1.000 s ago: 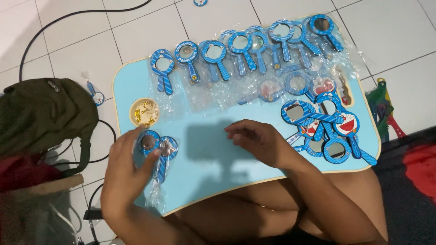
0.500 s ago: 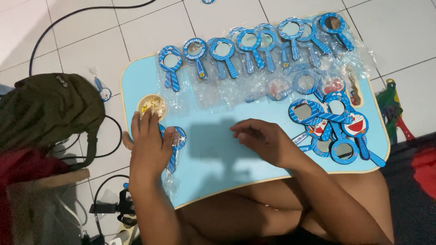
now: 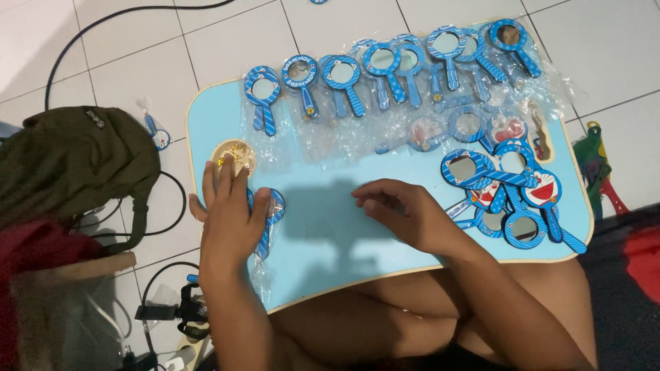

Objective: The person places small handheld mirrors into individual plastic bags and then places the bagged mirrors onto a table.

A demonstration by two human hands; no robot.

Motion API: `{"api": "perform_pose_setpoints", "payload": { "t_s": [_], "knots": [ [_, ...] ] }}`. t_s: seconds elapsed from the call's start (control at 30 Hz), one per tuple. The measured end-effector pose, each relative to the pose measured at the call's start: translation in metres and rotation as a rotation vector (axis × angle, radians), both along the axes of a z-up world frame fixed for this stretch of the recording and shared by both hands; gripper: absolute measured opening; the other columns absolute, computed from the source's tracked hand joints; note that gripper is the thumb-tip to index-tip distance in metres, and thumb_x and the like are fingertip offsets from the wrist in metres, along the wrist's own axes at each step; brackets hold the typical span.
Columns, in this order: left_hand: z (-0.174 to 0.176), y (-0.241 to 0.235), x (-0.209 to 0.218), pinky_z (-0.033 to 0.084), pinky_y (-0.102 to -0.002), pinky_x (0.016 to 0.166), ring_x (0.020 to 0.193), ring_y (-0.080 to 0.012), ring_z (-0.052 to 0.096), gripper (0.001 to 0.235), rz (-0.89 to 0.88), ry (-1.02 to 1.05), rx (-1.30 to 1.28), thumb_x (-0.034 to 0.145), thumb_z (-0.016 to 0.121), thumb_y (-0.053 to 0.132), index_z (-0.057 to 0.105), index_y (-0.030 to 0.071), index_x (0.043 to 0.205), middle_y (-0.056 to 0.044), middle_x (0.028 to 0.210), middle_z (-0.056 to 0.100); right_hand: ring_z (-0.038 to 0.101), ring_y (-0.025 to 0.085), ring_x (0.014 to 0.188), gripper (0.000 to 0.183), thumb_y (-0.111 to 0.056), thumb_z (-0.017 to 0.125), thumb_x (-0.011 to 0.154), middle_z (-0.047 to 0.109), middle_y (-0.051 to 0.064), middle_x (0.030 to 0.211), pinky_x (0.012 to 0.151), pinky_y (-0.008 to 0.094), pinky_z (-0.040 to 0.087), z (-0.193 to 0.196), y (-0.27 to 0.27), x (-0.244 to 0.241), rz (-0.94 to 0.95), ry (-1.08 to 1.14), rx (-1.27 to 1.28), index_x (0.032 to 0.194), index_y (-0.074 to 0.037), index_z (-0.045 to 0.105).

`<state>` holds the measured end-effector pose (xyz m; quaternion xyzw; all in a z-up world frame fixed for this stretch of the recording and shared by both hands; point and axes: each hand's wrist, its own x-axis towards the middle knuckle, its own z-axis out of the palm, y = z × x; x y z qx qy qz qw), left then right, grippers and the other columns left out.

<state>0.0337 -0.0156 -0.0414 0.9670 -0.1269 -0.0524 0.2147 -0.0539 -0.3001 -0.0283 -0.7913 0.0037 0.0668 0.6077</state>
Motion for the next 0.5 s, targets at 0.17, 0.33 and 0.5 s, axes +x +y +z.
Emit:
{"api": "perform_pose_setpoints", "payload": {
  "t_s": [0.17,0.33,0.5],
  "knots": [
    [-0.002,0.002,0.003,0.001,-0.077,0.113,0.155,-0.0383,0.019,0.078,0.008,0.017,-0.016,0.108,0.032,0.06,0.049,-0.005,0.148,-0.022,0.158,0.041,0.075,0.029,0.091,0.027,-0.008,0.061,0.099,0.078,0.018,0.1,0.085,0.044,0.058,-0.002,0.001,0.0,0.01,-0.007,0.009,0.121,-0.003,0.075],
    [0.019,-0.006,-0.001,0.012,-0.074,0.115,0.152,-0.0361,0.027,0.079,0.039,0.036,-0.021,0.107,0.034,0.061,0.052,-0.005,0.146,-0.021,0.152,0.047,0.074,0.027,0.091,0.027,-0.007,0.061,0.098,0.079,0.017,0.1,0.085,0.044,0.058,-0.001,0.002,0.0,0.01,-0.009,0.008,0.121,-0.004,0.075],
    [0.033,-0.012,-0.008,0.019,-0.072,0.116,0.15,-0.0436,0.029,0.077,0.05,-0.054,-0.096,0.107,0.04,0.055,0.052,-0.012,0.143,-0.025,0.148,0.046,0.074,0.029,0.093,0.027,-0.006,0.062,0.098,0.078,0.018,0.102,0.086,0.045,0.058,-0.001,0.001,0.0,0.008,-0.011,0.007,0.121,-0.003,0.075]
  ]
}}
